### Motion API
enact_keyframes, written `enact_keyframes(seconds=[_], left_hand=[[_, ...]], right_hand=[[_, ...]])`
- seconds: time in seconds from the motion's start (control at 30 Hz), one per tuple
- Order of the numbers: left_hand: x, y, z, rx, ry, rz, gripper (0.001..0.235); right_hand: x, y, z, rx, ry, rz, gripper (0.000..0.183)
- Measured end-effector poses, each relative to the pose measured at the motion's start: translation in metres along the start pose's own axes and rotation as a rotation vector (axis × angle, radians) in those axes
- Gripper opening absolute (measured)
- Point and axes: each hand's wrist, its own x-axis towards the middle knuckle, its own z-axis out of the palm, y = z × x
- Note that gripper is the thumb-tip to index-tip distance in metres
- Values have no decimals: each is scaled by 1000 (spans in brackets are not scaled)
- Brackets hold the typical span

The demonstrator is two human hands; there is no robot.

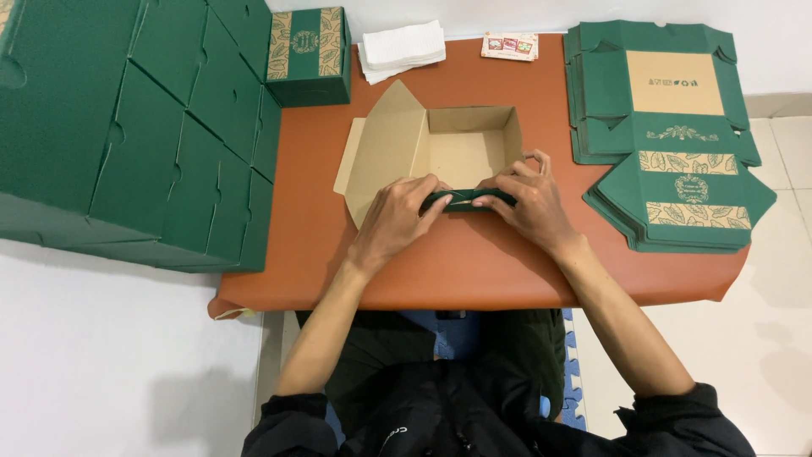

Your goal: Folding flat cardboard templates into finished boxes and adding inserts.

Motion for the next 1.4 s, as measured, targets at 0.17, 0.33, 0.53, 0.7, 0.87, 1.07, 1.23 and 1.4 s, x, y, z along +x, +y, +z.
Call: enact_keyframes(seconds=[0.17,0.33,0.53,0.7,0.87,1.07,1.23,1.4], left_hand=[[6,11,-3,3,10,9,12],[9,3,16,86,-21,7,18],[15,11,8,47,-46,35,26],[23,13,7,111,-103,68,20],[30,13,10,199,-166,134,12],[27,4,27,331,-239,173,7],[28,-13,33,348,-251,166,4],[30,-9,27,238,-296,192,8]], right_hand=[[-2,2,2,25,11,2,22],[1,-3,-2,17,21,-10,27],[5,-9,-6,23,13,-7,30],[6,-11,-7,34,17,-14,33],[1,0,0,25,24,-31,25],[-3,8,6,7,54,-123,27],[-2,4,7,14,72,-191,21],[-3,0,4,85,74,-178,18]])
